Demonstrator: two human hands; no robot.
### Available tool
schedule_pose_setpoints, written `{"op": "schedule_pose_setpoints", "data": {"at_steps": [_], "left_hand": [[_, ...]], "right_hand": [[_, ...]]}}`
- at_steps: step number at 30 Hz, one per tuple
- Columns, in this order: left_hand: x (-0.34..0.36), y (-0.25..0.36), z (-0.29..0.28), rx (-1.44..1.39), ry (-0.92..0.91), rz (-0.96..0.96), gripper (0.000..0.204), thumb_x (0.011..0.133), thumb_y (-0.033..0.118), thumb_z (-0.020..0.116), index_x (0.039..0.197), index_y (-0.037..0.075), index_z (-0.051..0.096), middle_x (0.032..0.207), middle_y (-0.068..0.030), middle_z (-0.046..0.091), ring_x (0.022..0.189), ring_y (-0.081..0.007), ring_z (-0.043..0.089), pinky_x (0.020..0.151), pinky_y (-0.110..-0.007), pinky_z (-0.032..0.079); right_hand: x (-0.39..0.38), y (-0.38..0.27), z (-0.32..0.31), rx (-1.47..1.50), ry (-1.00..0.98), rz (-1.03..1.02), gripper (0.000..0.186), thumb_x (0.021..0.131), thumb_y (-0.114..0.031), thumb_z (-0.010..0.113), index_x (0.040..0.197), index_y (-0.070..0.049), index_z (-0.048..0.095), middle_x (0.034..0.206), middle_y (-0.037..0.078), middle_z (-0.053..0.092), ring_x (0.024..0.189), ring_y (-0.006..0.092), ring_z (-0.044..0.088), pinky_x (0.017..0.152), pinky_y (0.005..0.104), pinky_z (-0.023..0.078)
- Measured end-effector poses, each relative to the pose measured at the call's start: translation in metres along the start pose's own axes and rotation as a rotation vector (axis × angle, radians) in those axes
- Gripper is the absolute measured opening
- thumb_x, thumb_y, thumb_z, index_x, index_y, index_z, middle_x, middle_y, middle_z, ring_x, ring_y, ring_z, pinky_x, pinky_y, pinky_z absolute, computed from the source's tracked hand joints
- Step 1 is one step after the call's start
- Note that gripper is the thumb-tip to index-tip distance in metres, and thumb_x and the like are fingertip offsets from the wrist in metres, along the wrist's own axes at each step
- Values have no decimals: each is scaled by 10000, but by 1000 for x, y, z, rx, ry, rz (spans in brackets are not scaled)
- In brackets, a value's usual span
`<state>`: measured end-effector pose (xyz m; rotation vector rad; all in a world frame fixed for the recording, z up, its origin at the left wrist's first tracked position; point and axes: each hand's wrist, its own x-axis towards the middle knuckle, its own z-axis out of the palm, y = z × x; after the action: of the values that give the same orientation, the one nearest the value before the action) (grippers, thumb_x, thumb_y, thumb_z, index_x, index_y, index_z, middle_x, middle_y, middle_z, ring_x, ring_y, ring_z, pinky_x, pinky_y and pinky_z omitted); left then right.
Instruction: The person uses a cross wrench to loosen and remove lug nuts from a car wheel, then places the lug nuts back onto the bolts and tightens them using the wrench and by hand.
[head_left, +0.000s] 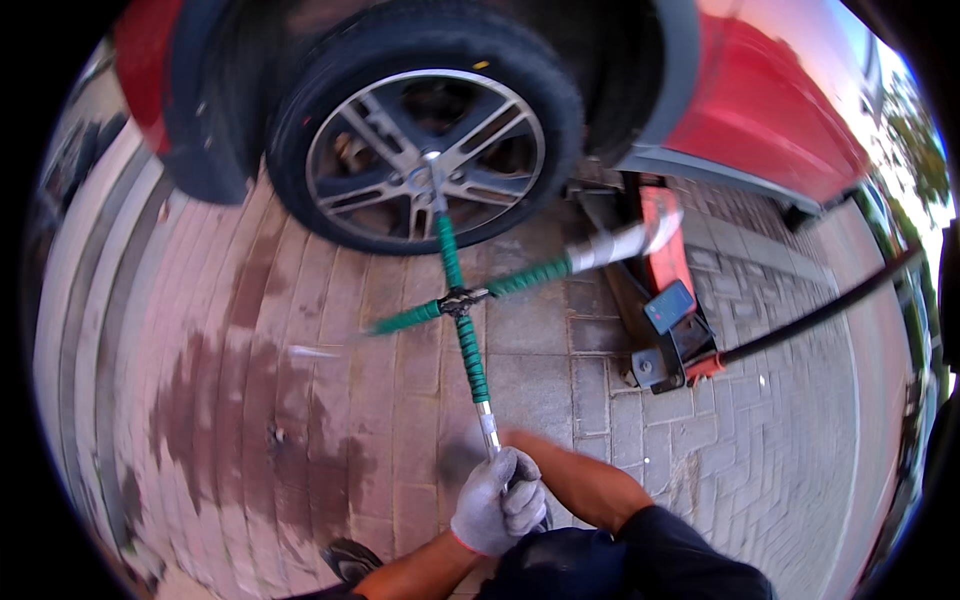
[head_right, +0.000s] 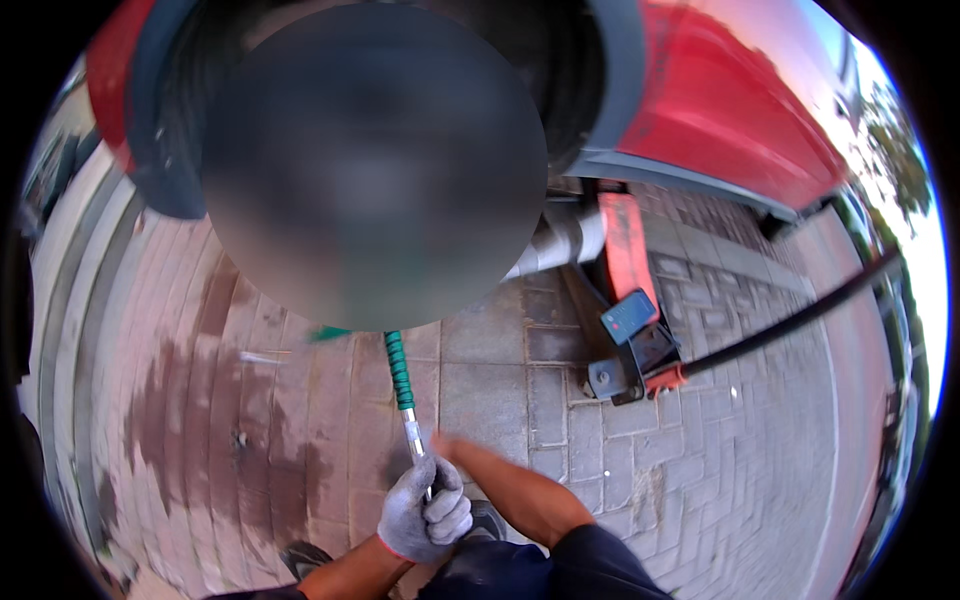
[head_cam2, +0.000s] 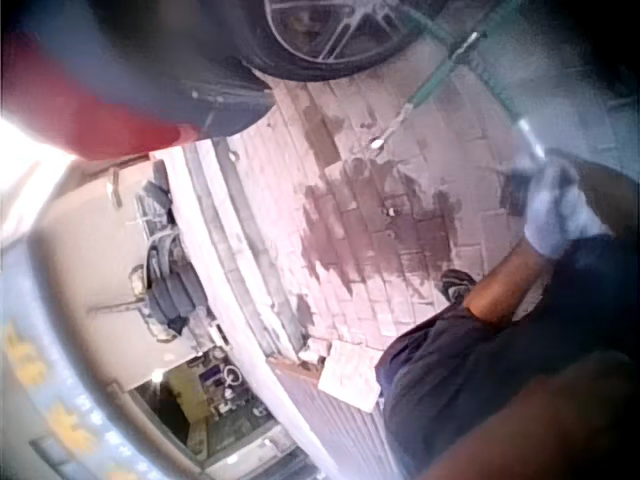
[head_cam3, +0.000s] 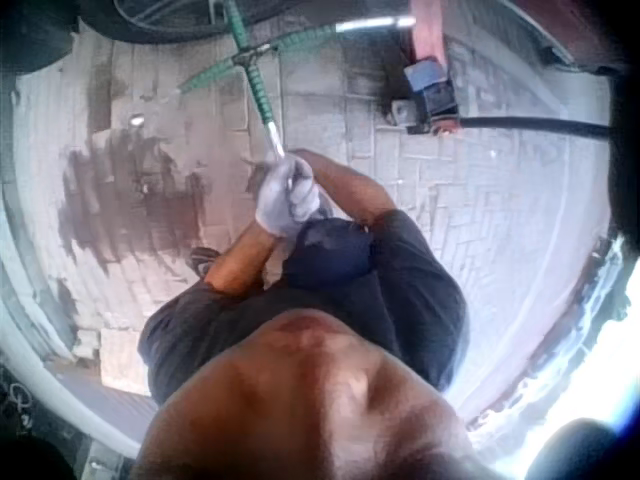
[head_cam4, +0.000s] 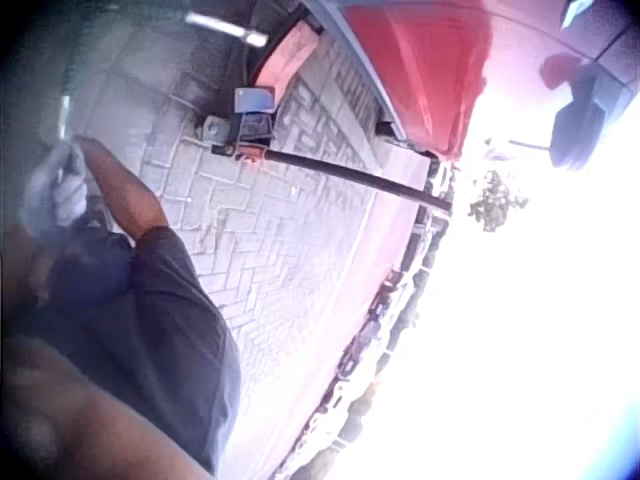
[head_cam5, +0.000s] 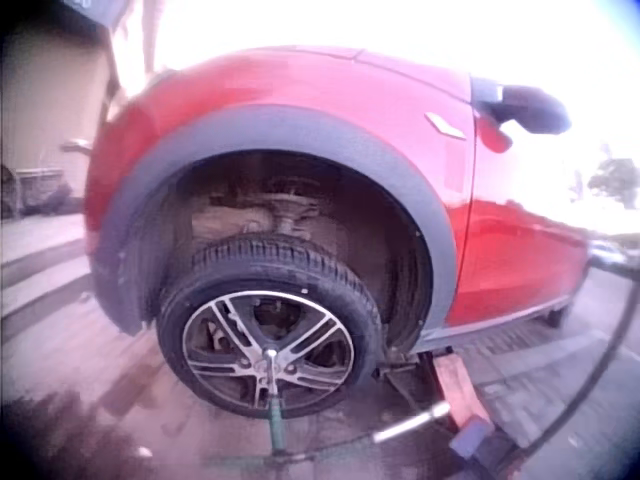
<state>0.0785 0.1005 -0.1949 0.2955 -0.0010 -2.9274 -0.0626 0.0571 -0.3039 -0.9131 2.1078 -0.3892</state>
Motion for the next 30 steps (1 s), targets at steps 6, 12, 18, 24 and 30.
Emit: {"op": "schedule_pose_setpoints", "data": {"at_steps": [6,12,18,24,30], "left_hand": [[17,35,-15,-168,-206,28,485,1043,454,428,1096,16,631,570,7,388,467,-138,391,442,-284,319],[-4,24,-6,-202,-202,7,483,1043,438,427,1127,5,624,577,-13,405,466,-154,388,442,-295,321],[0,23,6,-189,-171,-5,499,1052,443,401,1131,6,629,569,-21,394,461,-158,366,460,-292,321],[-3,23,10,-170,-148,-3,499,1023,472,470,1097,8,639,565,-4,427,463,-146,417,461,-290,336],[-5,24,10,-195,-136,-16,510,1028,473,457,1097,2,639,557,-1,421,453,-141,406,452,-287,326]], "right_hand": [[-18,50,83,349,-629,-151,495,935,-354,597,1340,-70,583,1208,138,660,1094,304,609,961,432,480],[-3,63,85,877,-945,-77,527,999,-438,548,1393,-90,576,1205,117,674,1042,257,636,949,405,489],[-1,48,97,1202,-965,358,406,989,-393,613,1246,-83,668,1100,61,696,984,181,639,922,348,497],[9,57,115,1244,-760,85,341,981,-371,636,1132,-72,697,1004,8,680,946,143,633,882,322,500],[-16,34,85,1003,-664,87,276,993,-250,591,1219,-106,659,1023,12,678,949,120,616,874,324,501]]}}
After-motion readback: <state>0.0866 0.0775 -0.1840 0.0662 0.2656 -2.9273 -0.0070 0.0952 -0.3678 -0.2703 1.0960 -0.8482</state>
